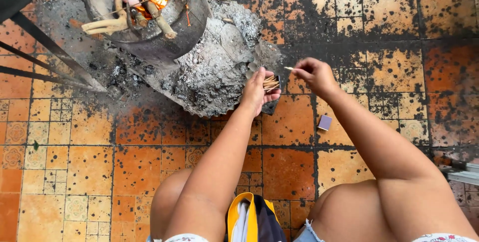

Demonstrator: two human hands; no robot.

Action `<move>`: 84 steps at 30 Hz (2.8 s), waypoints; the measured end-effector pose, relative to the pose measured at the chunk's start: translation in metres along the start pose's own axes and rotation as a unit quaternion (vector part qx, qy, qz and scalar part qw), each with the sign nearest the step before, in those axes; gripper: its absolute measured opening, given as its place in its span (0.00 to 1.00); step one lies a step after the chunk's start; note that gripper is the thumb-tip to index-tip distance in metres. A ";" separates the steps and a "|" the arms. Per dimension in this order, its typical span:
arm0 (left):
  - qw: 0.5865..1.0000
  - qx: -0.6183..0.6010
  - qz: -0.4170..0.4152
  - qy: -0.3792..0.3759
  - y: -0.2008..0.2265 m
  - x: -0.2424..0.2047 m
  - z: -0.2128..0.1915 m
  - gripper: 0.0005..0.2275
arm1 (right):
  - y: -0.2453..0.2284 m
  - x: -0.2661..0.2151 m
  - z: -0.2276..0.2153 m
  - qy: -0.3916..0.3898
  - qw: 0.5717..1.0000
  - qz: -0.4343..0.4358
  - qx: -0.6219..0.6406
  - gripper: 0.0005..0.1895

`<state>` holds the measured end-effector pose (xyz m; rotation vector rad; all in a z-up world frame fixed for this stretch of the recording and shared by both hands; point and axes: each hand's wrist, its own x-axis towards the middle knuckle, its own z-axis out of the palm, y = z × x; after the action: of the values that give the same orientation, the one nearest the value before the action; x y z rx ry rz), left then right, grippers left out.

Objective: Arranging wood kindling in a charcoal stove and lighting it using matches.

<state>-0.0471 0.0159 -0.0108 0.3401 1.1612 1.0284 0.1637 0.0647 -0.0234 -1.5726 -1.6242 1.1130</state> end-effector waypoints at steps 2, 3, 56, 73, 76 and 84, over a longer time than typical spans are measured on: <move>1.000 0.016 -0.004 0.003 0.003 -0.004 0.008 0.22 | -0.082 -0.016 -0.014 -0.052 0.991 -0.104 -0.071 0.06; 1.000 0.016 0.001 -0.001 0.003 -0.004 0.011 0.22 | -0.085 -0.016 -0.011 -0.048 0.990 -0.108 -0.073 0.06; 0.991 -0.018 0.067 -0.119 0.040 -0.018 0.022 0.17 | -0.032 -0.024 -0.048 -0.175 0.890 0.153 0.392 0.19; 0.988 0.005 0.093 -0.120 0.033 -0.024 0.031 0.16 | -0.061 -0.040 -0.028 -0.141 0.966 -0.016 0.214 0.38; 0.990 0.019 0.085 -0.114 0.032 -0.022 0.032 0.15 | -0.057 -0.041 -0.022 -0.131 0.970 -0.025 0.206 0.34; 0.990 0.030 0.083 -0.113 0.036 -0.029 0.038 0.14 | -0.077 -0.053 -0.022 -0.116 0.960 -0.008 0.256 0.27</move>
<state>-0.0325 0.0214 0.0470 0.5932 0.9725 1.0714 0.1525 0.0208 0.0616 -1.1192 -1.3329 1.6034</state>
